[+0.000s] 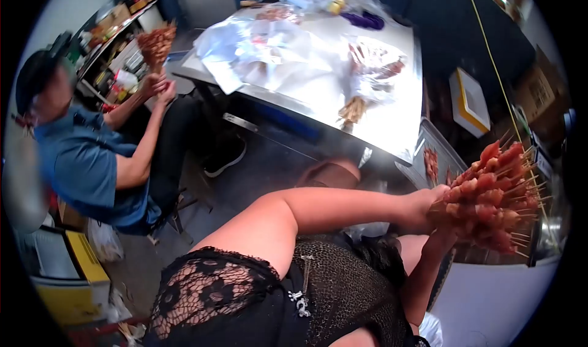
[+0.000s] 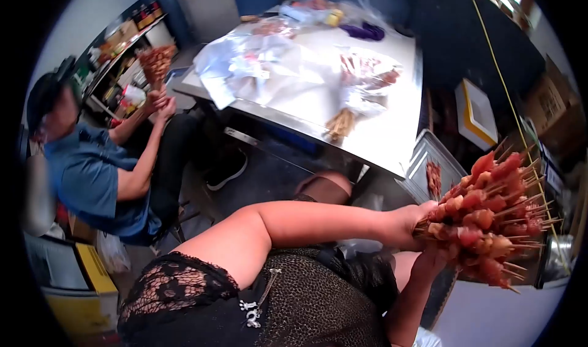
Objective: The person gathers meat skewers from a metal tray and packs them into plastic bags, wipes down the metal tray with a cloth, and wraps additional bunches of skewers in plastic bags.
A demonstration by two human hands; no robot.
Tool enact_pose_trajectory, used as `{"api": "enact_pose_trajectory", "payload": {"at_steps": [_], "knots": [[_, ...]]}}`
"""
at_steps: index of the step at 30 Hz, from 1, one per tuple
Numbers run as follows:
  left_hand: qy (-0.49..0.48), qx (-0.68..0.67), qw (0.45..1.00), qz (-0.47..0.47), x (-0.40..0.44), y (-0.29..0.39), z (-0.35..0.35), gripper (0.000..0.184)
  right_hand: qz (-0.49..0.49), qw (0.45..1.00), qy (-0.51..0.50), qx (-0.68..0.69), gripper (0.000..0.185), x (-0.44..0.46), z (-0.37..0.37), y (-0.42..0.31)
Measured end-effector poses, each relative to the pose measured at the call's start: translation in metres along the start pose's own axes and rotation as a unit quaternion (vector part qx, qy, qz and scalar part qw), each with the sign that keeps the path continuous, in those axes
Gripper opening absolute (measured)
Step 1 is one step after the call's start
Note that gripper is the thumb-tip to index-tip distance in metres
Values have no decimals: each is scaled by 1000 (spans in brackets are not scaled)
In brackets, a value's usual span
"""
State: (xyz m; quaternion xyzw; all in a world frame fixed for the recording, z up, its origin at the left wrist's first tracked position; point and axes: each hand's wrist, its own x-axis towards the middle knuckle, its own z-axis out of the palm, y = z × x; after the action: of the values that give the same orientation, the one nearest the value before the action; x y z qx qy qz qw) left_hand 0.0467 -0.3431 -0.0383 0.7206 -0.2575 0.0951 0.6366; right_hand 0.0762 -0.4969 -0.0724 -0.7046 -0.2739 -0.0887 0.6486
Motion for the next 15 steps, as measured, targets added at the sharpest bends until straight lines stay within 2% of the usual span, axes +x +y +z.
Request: {"api": "enact_pose_trajectory", "payload": {"at_steps": [1, 2, 4, 5, 8, 9, 10, 11, 12, 13, 14, 15], "knots": [[17, -27, 998, -51, -5, 14, -3, 64, -2, 1000, -15, 5, 41, -1, 3, -7], [59, -31, 998, -3, -13, 20, -2, 53, -4, 999, -32, 11, 41, -1, 7, -15], [41, -83, 996, -12, -25, 9, 2, 39, -6, 997, -71, 24, 41, -3, 14, -30], [52, -117, 992, -15, -30, 9, 1, 29, -9, 988, -150, -16, 46, 0, 4, -22], [94, -109, 990, 10, -39, 22, -9, 33, -77, 984, -137, -89, 42, -6, 24, -46], [109, -75, 991, 3, -42, 28, -15, 33, -78, 975, -202, -52, 42, -4, 29, -73], [121, -45, 992, -8, -44, 32, -22, 35, -71, 976, -201, -53, 42, 2, 33, -73], [133, 56, 989, 14, -45, 23, -30, 34, -67, 956, -285, -33, 43, 9, 29, -69], [78, 154, 981, -86, -46, 30, -40, 37, -54, 934, -352, -22, 44, 12, 17, -68], [18, 116, 986, -117, -56, 44, -59, 39, -21, 932, -350, -95, 46, 18, 10, -64], [25, 262, 961, -87, -65, 34, -68, 40, 18, 926, -339, -167, 49, 31, 3, -47], [91, 255, 963, -23, -71, 33, -74, 24, 26, 958, -262, -113, 51, 35, -20, -8]]}}
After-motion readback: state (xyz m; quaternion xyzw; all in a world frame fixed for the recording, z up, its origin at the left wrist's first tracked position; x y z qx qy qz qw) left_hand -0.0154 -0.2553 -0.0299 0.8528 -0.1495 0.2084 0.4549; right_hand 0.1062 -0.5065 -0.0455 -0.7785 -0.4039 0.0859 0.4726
